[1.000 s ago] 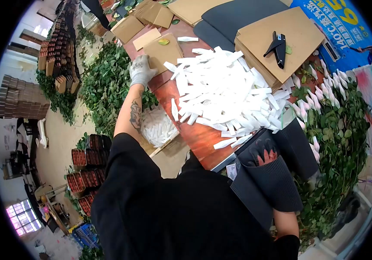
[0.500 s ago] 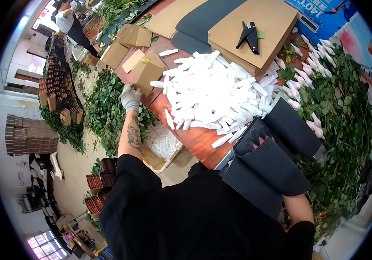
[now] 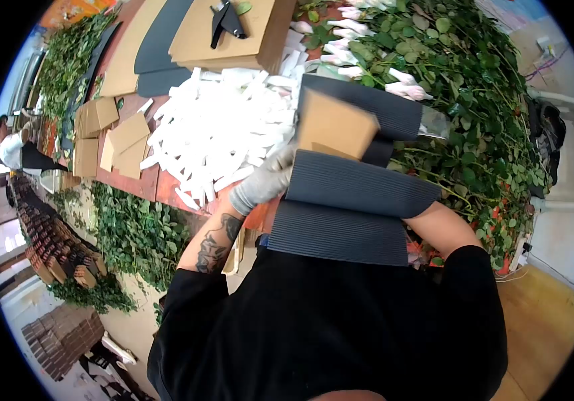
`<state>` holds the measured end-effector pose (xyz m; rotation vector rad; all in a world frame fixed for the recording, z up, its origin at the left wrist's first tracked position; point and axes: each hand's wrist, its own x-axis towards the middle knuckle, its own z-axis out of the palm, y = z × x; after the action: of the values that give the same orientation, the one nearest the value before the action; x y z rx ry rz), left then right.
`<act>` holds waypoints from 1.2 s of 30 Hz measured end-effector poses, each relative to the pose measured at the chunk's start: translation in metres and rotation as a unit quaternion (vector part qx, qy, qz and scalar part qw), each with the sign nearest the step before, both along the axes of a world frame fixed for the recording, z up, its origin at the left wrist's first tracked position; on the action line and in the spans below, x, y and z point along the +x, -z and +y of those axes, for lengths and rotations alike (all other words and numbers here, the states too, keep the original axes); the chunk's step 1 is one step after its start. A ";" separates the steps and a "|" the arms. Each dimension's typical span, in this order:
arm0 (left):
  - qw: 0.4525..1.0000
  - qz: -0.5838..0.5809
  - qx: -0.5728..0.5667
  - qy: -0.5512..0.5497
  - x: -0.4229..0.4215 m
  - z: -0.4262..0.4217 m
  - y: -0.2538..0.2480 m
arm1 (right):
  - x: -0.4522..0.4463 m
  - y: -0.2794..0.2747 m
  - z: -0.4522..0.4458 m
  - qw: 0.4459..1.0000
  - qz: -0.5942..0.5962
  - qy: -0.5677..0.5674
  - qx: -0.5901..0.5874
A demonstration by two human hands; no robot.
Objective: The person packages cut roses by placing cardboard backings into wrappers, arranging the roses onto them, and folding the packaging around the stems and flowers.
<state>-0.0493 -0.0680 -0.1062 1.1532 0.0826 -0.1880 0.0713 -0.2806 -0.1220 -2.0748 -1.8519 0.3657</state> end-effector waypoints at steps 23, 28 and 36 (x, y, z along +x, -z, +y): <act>0.759 -0.060 0.501 0.412 0.015 -0.049 -0.083 | 0.029 -0.068 -0.047 0.590 0.747 0.300 -0.064; 0.757 -0.055 0.528 0.380 0.010 -0.048 -0.070 | 0.033 -0.024 -0.042 0.624 0.696 0.349 -0.057; 0.692 -0.096 0.678 0.228 -0.013 -0.055 -0.056 | 0.020 -0.024 -0.021 0.765 0.457 0.445 -0.091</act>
<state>-0.0618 -0.1226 -0.0506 2.6929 -0.3296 -0.4850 0.0908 -0.3018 -0.0983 -2.0178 -0.2151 1.0445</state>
